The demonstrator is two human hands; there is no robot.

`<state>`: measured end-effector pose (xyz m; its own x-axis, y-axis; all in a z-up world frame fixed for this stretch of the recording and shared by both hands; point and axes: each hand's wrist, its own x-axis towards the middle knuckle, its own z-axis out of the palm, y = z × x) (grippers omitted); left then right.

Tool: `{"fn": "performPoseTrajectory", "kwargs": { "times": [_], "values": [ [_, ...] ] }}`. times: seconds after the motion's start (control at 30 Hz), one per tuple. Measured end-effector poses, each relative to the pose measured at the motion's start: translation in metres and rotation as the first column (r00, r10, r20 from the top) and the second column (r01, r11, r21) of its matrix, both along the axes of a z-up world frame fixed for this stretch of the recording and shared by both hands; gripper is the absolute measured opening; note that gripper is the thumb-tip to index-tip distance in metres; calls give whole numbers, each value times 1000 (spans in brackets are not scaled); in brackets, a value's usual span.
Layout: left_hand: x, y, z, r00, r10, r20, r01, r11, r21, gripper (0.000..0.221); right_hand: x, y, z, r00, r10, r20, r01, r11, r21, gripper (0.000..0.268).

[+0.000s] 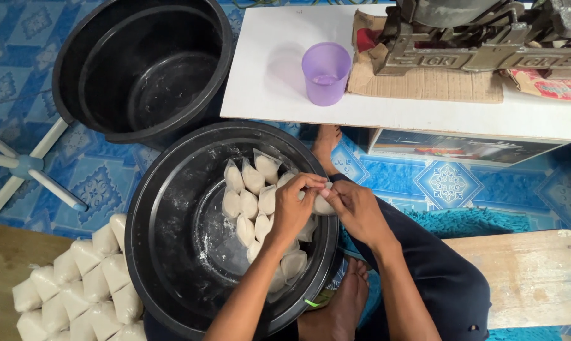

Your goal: Tying and sealing small plastic bags filled with white powder at a production site.

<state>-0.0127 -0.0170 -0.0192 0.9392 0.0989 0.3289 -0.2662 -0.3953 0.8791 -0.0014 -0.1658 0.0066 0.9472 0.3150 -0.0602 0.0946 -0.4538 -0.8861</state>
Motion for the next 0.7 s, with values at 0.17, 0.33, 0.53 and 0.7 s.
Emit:
{"fn": "performPoseTrajectory", "kwargs": {
  "times": [0.17, 0.33, 0.53, 0.7],
  "values": [
    [-2, -16, -11, 989, 139, 57, -136, 989, -64, 14, 5, -1, -40, 997, -80, -20, 82, 983, 163, 43],
    [-2, -28, -29, 933, 349, 86, -344, 936, -70, 16, 6, 1, -53, 993, -118, 8, 114, 972, 205, 45],
    [2, -35, -35, 886, 455, 90, -442, 887, -130, 17, -1, 2, -56, 981, -181, -72, 195, 930, 311, 43],
    [0, -27, -33, 916, 393, 83, -377, 912, -163, 14, 2, -1, -51, 985, -138, -105, 162, 951, 265, 41]
  ]
}}
